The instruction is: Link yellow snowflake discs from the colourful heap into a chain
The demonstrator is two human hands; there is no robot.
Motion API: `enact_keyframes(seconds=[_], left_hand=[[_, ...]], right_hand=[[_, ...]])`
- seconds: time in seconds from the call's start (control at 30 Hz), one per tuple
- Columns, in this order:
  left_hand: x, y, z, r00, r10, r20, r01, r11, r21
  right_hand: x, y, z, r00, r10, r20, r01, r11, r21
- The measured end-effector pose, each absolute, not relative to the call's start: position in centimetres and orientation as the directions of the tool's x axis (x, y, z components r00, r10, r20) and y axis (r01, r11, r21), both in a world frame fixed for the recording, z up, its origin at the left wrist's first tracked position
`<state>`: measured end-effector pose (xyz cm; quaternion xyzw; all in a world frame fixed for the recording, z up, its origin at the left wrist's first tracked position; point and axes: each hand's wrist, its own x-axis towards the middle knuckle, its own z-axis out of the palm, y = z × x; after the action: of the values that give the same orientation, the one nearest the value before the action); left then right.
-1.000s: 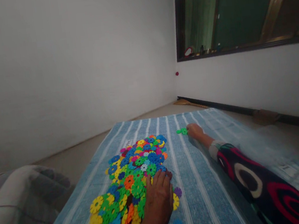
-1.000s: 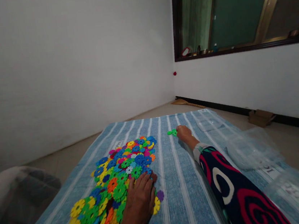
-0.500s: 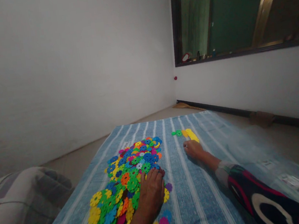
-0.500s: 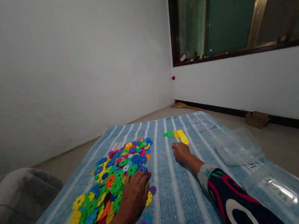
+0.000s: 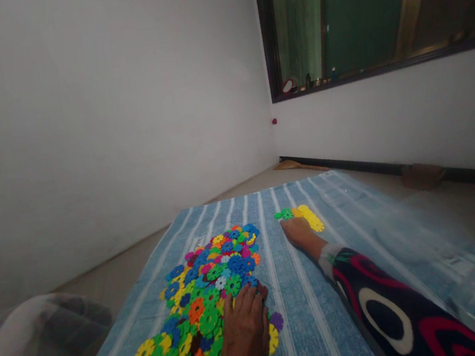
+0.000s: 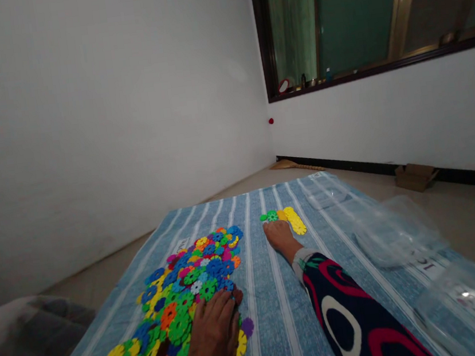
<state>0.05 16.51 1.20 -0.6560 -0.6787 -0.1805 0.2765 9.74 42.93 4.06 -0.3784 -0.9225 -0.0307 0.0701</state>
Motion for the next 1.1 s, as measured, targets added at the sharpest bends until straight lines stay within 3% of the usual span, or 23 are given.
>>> enact_keyframes(seconds=[0.2, 0.7, 1.1], left_hand=[[0.1, 16.4, 1.5, 0.042, 0.789, 0.612, 0.987, 0.063, -0.149], [0.5, 16.7, 0.9, -0.034, 0.804, 0.594, 0.990, 0.108, -0.089], [0.6, 17.2, 1.7, -0.030, 0.856, 0.516, 0.987, 0.106, -0.120]], right_hand=[[9.1, 44.4, 3.9, -0.690, 0.706, 0.158, 0.718, 0.696, 0.029], [9.3, 44.4, 3.5, -0.697, 0.692, 0.186, 0.712, 0.700, 0.064], [12.2, 39.1, 3.7, -0.728, 0.658, 0.191, 0.673, 0.739, 0.019]])
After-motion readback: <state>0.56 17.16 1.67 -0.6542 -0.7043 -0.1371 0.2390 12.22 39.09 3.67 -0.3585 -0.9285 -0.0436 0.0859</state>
